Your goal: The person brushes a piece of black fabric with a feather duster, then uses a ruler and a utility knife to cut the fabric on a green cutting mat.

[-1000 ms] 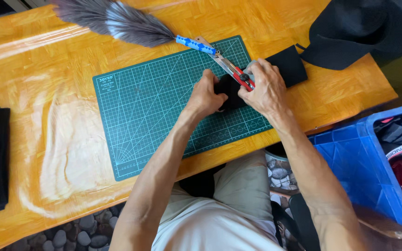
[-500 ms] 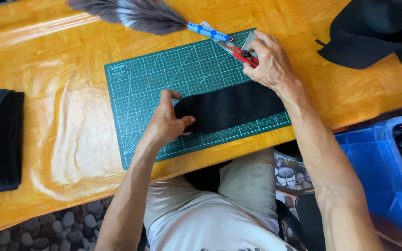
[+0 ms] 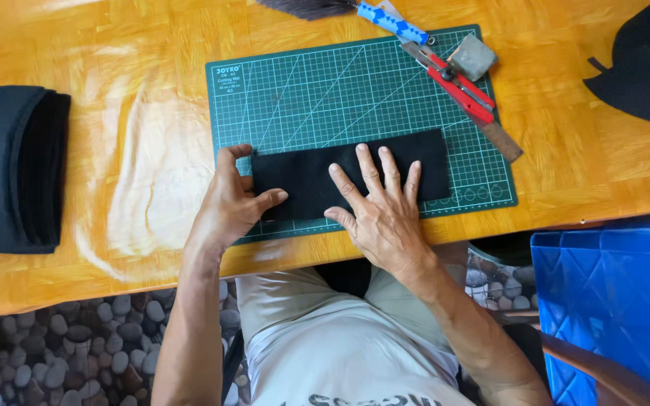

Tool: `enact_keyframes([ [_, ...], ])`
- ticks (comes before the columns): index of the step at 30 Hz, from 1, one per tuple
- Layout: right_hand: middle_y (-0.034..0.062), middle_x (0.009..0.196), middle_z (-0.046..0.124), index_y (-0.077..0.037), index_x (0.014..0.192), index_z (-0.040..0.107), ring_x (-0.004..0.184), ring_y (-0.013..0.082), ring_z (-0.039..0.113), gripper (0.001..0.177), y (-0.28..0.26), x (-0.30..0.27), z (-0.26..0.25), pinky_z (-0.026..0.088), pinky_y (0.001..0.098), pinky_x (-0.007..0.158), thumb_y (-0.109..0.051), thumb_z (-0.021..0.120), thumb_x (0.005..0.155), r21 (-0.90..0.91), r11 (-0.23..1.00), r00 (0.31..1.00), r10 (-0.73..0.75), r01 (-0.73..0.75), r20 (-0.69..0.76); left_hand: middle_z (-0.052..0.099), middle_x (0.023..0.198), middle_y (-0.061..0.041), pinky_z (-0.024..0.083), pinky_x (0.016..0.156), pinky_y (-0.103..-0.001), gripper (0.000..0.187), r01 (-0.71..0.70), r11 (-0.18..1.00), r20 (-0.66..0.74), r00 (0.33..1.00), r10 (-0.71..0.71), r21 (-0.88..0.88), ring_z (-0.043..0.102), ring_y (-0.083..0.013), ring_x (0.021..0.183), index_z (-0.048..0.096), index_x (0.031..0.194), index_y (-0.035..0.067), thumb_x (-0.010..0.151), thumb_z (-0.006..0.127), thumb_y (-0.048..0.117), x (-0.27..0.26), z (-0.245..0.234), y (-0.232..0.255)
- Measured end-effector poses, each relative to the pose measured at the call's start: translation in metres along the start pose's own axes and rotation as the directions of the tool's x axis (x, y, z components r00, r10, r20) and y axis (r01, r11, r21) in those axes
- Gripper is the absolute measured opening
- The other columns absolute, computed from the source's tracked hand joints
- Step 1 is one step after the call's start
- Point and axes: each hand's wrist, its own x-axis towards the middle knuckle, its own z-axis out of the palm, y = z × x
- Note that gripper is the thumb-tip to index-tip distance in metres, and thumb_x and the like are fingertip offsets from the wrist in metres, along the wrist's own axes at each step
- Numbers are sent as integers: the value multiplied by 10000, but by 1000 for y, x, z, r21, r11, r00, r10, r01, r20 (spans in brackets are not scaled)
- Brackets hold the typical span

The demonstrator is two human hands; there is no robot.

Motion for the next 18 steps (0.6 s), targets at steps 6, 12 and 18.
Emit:
enact_keyframes([
  [6, 197, 1529, 505, -262, 1468, 604, 1393, 481, 430, 772, 10, 2, -19, 322, 753, 1035, -762, 572, 880, -66, 995, 993, 71, -78, -96, 586, 979, -73, 504, 647, -395, 844, -75, 946, -214, 965, 148, 316, 582, -228, 572, 367, 1389, 104, 745, 889, 260, -4, 1, -11],
  [12, 240, 1512, 440, -208, 1456, 621, 1410, 537, 389, 808, 7, 3, -11, 223, 817, 1043, -778, 568, 886, 19, 997, 994, 74, -73, -77, 494, 1267, -140, 496, 855, -453, 541, -341, 536, -233, 633, 739, 772, 532, -365, 1133, 634, 1301, 132, 798, 797, 18, -29, 28, -20],
  [18, 322, 1601, 381, -220, 1540, 534, 1431, 517, 387, 861, -3, 3, -15, 304, 792, 1023, -790, 499, 895, -115, 989, 995, 93, -97, -45, 594, 1451, -161, 427, 1135, -478, 360, -383, 489, -125, 673, 728, 784, 529, -373, 1386, 651, 1267, 40, 930, 524, 61, -25, 45, -52],
])
